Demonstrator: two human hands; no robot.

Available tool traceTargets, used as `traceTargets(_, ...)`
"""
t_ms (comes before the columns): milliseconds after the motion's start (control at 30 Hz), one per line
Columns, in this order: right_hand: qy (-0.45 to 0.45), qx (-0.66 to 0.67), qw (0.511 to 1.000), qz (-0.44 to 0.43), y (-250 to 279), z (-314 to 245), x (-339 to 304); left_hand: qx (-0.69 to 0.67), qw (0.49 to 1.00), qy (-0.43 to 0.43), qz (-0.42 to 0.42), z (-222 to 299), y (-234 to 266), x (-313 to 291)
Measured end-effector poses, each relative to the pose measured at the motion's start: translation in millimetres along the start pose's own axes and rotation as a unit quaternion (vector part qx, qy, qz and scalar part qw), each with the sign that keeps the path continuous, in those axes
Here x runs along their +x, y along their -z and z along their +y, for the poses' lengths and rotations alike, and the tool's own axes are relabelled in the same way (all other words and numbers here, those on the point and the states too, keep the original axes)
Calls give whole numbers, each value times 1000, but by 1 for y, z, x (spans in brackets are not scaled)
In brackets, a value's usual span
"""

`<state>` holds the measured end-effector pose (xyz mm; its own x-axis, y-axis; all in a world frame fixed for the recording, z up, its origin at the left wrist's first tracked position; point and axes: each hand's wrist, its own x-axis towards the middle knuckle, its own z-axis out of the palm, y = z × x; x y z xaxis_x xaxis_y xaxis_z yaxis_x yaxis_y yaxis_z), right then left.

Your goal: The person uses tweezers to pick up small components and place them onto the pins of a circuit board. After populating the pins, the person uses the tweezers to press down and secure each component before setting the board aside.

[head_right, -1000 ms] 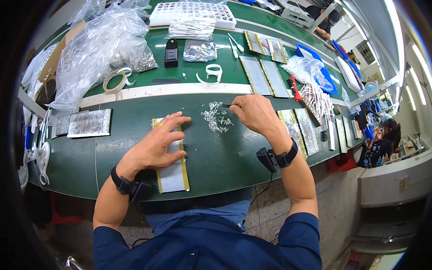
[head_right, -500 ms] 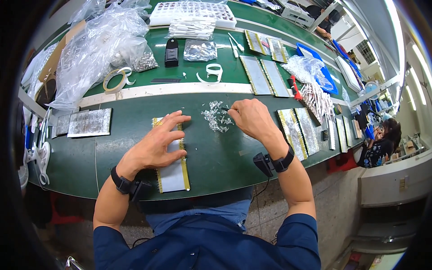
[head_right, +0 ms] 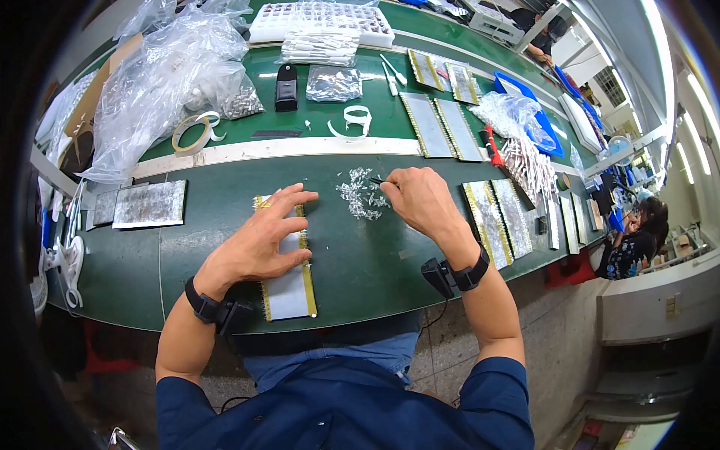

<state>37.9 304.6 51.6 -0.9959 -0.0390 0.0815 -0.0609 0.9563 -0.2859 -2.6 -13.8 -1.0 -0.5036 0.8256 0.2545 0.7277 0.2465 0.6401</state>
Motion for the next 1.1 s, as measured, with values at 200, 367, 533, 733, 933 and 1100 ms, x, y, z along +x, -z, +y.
traceTargets(200,1,-3,1000,-4,-7,1,0,-2,1000,4,3,1,0,0)
traceTargets(367,6,-19,1000,2,-5,-1,-2,3,1000,0,4,1,0,1)
traceTargets(533,49,-26,998,36,-11,5,-7,4,1000,2,8,0,-1,-2)
traceTargets(733,200,-92,974,56,-1,-6,-20,16,1000,7,19,-5,-1,-2)
traceTargets(933,311,-59,949,17,4,-38,-48,16,999,12,27,-9,-1,1)
traceTargets(1100,358,-45,933,-16,-4,-51,-64,21,1000,14,16,-10,-2,-2)
